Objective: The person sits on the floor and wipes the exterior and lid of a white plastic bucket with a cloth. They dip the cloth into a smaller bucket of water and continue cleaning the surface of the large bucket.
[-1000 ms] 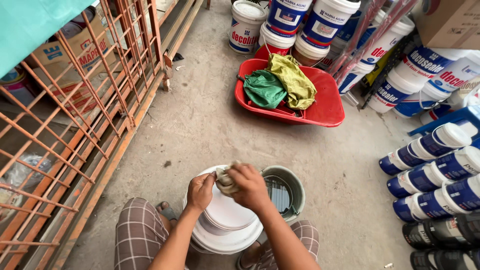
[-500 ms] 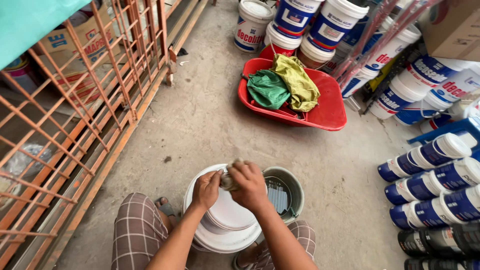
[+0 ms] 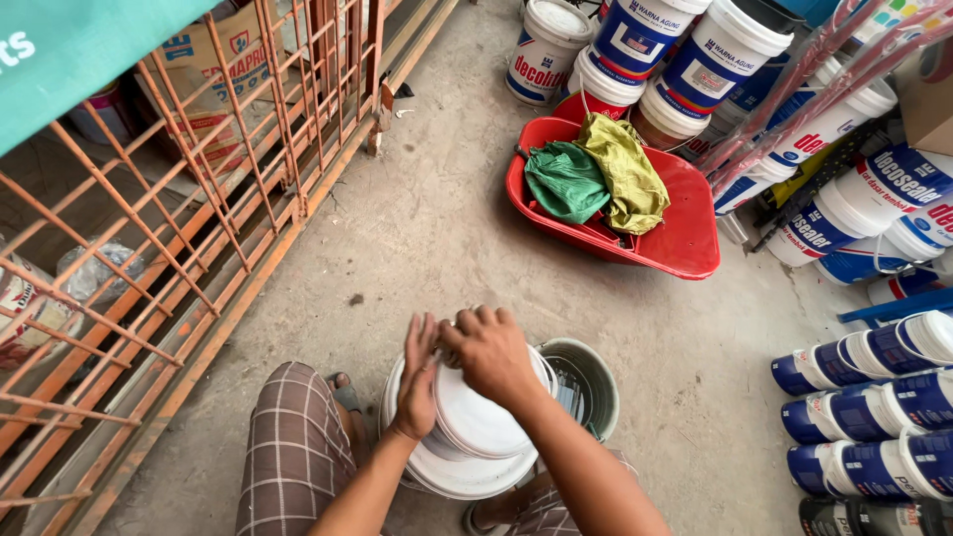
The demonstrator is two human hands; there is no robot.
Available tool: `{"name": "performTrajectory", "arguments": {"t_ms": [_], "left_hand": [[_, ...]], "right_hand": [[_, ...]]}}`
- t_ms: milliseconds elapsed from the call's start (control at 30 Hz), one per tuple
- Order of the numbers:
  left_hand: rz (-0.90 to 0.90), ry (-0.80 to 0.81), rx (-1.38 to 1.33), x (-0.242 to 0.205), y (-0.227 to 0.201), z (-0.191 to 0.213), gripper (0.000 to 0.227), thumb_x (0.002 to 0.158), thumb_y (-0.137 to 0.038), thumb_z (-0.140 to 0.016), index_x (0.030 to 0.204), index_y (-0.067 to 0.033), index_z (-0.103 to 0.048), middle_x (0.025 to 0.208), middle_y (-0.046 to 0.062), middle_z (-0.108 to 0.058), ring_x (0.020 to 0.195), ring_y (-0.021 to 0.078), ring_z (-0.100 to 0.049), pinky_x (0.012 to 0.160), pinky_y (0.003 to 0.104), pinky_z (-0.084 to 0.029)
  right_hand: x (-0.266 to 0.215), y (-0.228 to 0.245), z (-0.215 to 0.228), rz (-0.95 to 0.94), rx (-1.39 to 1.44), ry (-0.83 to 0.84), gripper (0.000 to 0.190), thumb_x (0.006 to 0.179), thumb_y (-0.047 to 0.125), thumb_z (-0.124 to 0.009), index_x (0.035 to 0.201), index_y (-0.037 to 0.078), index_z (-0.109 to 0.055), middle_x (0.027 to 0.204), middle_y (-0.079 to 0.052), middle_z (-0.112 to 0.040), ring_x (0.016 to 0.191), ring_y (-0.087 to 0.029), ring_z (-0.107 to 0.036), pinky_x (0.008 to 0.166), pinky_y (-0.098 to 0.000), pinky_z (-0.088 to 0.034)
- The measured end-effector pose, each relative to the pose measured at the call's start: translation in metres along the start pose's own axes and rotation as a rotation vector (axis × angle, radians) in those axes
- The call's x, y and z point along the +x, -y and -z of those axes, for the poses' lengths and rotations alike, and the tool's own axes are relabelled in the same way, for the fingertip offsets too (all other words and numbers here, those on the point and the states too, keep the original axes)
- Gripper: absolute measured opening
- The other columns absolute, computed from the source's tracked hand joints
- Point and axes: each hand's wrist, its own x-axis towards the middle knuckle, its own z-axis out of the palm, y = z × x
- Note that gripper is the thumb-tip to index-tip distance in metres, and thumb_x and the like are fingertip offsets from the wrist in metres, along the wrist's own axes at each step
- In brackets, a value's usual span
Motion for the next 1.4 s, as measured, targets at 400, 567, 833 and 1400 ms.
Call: {"name": "performTrajectory", "arguments": {"t_ms": [400,567,833,1400], "left_hand": [[-0.009,-0.133,-0.063,0.0,0.018,0.006,0.066,0.084,-0.03,-0.04,0.139,-0.0041,-0.016,0.145,0.02,-0.023,0.135,0.0276,-0.023,0.108,0.038,-0.022],[0.02,-0.092,0.384,0.003,0.002,0.0,0.068,0.084,-0.043,-0.03,0.139,-0.0039,-0.019,0.124,0.02,-0.045,0.108,0.0241,-0.047,0.089,0.034,-0.037],[-0.018,0.085,0.785,0.031,0.01,-0.003,0.028,0.08,-0.028,-0.059,0.102,-0.0142,-0.068,0.066,0.004,-0.053,0.059,0.0163,-0.049,0.061,0.028,-0.041],[0.151,0.072,0.792,0.026,0.009,0.001,0.029,0.086,-0.029,-0.05,0.067,-0.0112,-0.063,0.064,0.009,-0.062,0.072,0.0261,-0.063,0.069,0.034,-0.047]], "right_hand": [[0.006,0.015,-0.033,0.277,0.003,-0.023,0.016,0.08,0.015,-0.052,0.064,0.013,-0.055,0.069,-0.003,-0.056,0.066,-0.023,-0.045,0.064,-0.0358,-0.033],[-0.02,-0.027,-0.027,0.106,-0.033,-0.244,0.012,0.077,0.01,-0.048,0.085,0.011,-0.057,0.079,-0.005,-0.054,0.071,-0.024,-0.047,0.062,-0.0361,-0.037],[-0.106,-0.054,-0.045,-0.499,0.118,-0.549,0.043,0.042,0.008,-0.058,0.084,0.016,-0.064,0.073,-0.002,-0.055,0.064,-0.024,-0.055,0.062,-0.033,-0.046],[-0.083,-0.033,-0.031,-0.383,0.136,-0.617,0.039,0.057,0.01,-0.064,0.096,0.007,-0.061,0.084,-0.01,-0.054,0.07,-0.027,-0.057,0.064,-0.0362,-0.047]]}}
